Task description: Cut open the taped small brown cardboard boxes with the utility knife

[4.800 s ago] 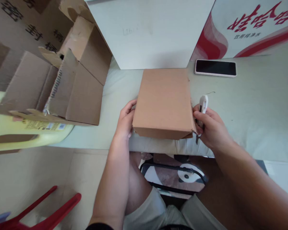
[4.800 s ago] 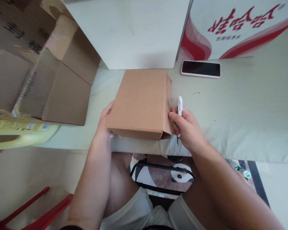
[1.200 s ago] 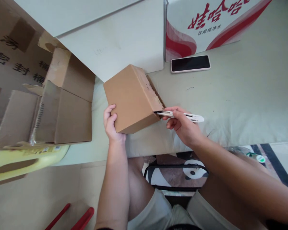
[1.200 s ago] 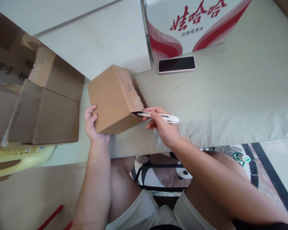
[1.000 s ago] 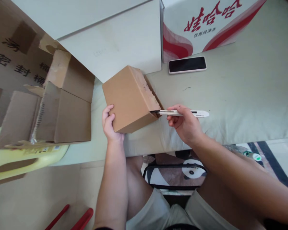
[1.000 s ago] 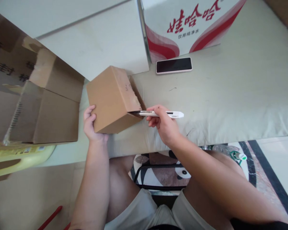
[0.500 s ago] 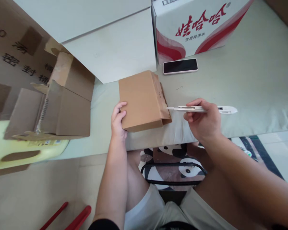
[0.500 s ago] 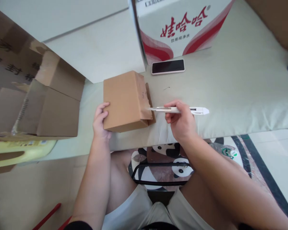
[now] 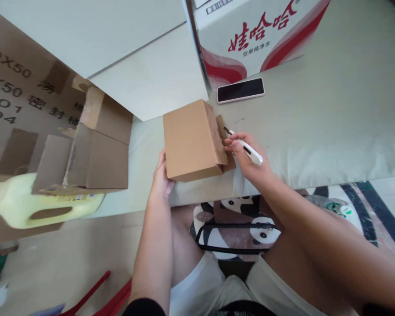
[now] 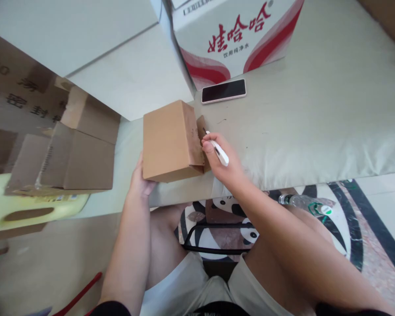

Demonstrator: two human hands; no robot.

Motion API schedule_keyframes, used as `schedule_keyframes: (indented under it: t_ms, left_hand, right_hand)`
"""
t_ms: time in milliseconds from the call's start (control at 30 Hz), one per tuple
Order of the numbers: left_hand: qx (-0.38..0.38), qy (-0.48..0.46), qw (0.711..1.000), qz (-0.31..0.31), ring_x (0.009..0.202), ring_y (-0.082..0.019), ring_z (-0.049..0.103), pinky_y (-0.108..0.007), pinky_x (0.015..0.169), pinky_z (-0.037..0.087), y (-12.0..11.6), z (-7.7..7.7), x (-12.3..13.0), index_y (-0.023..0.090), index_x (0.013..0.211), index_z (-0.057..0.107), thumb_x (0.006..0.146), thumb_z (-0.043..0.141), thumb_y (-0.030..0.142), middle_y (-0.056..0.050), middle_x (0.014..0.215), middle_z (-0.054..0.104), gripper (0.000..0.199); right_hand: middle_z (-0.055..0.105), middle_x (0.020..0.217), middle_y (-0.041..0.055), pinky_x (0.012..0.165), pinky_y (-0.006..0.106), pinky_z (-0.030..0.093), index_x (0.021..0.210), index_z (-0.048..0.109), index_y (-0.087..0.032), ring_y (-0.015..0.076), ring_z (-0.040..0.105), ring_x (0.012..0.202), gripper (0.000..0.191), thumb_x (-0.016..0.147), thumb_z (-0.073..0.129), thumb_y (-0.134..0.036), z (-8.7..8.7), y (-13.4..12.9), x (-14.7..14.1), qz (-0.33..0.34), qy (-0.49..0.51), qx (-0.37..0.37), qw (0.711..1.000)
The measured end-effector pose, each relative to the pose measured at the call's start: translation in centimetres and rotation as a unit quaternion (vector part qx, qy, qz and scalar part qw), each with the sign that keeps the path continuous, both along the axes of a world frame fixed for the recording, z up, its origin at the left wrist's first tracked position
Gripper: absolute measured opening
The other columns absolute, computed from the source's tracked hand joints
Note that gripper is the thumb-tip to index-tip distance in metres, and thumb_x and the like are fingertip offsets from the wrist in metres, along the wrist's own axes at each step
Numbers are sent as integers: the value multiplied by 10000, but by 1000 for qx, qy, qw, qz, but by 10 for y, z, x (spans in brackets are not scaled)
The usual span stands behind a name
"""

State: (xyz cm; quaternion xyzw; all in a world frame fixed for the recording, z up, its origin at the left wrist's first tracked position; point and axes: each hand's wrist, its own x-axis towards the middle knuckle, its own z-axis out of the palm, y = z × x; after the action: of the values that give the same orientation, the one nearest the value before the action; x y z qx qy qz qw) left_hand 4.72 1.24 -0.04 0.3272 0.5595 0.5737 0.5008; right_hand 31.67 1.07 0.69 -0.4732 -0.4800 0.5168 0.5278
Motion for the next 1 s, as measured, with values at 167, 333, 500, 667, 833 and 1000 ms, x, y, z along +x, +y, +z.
schedule_keyframes:
  t_ms: [167,333,500,667,833,1000]
  left_hand:
    - [3,-3,1000,15,932,-214,704,-299,738,538,-7,-7,10,276,1092,717,690,854,397,-58,1165,744,442]
    - [9,-17,1000,10,811,-189,690,-279,650,505,-6,-4,10,307,1153,685,637,884,347,-48,1116,743,554]
    - [17,-93,995,-43,960,-241,705,-332,725,546,5,-1,17,360,1244,630,575,934,371,-62,1234,704,734]
    - [57,-108,990,-75,1150,-301,672,-410,901,561,13,-3,35,298,1237,632,683,866,524,-88,1260,689,642]
    - [125,-117,982,-81,1241,-327,649,-454,979,545,15,-5,44,409,1461,431,610,929,524,-69,1342,651,993]
    - [160,-94,982,-28,1260,-331,642,-486,1053,505,16,-9,44,367,1475,399,655,915,484,-97,1308,653,976]
  right_hand:
    - [658,936,-1,758,337,481,1102,559,-289,188,631,844,282,925,630,-495,3,-1,-2,65,-40,-2,997]
    - [642,957,3,770,330,447,1133,554,-286,188,611,865,339,877,688,-462,8,-6,0,106,-69,-18,992]
    - [642,1005,5,765,319,470,1104,511,-283,179,613,885,354,825,699,-395,5,-3,0,58,37,-44,997]
    - [635,1111,12,813,339,509,1093,483,-320,208,637,1016,408,747,698,-342,-4,7,1,57,145,-47,987]
    - [594,998,22,693,351,505,1052,475,-321,218,630,870,328,767,614,-403,-15,20,3,16,69,-20,997]
    - [560,886,7,636,321,476,1098,532,-309,183,592,762,277,880,620,-455,-22,24,6,-38,-73,58,995]
